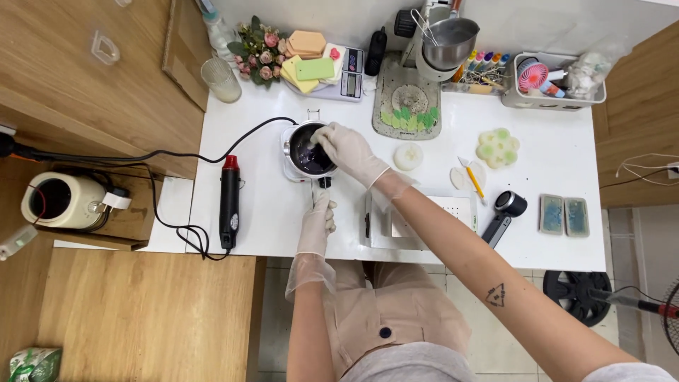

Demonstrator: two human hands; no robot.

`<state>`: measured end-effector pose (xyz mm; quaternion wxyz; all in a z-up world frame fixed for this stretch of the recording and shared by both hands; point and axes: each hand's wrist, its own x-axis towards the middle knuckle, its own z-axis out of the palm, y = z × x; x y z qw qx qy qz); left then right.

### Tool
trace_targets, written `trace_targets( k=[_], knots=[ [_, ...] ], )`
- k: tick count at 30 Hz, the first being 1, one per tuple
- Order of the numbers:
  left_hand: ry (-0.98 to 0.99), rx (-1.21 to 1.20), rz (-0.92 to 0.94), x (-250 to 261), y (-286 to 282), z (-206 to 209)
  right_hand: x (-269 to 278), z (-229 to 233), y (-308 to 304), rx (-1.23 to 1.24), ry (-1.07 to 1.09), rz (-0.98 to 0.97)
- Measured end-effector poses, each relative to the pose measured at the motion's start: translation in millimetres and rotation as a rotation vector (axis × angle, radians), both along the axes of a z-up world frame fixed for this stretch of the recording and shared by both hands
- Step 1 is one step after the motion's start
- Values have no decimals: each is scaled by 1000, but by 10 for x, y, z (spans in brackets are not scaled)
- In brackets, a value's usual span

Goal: Preparing and melting wax in a small pot and using a heat gun on a container.

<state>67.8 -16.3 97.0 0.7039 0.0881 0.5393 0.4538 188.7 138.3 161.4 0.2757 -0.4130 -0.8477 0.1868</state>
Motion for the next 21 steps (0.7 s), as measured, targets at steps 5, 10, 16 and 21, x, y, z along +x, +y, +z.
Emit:
trace_targets(
  k=[5,10,16,21],
  knots=[
    [105,-31,26,67,-13,-6,118,85,9,-467,118,-94],
    [201,-61,57,115,17,-126,74,176,-74,-675,300,-128],
    [298,-66,92,117,-101,-115,149,60,4,-789,376,-153],
    [364,3,73,52,-22,-249,166,73,57,-578,443,-237]
  ],
)
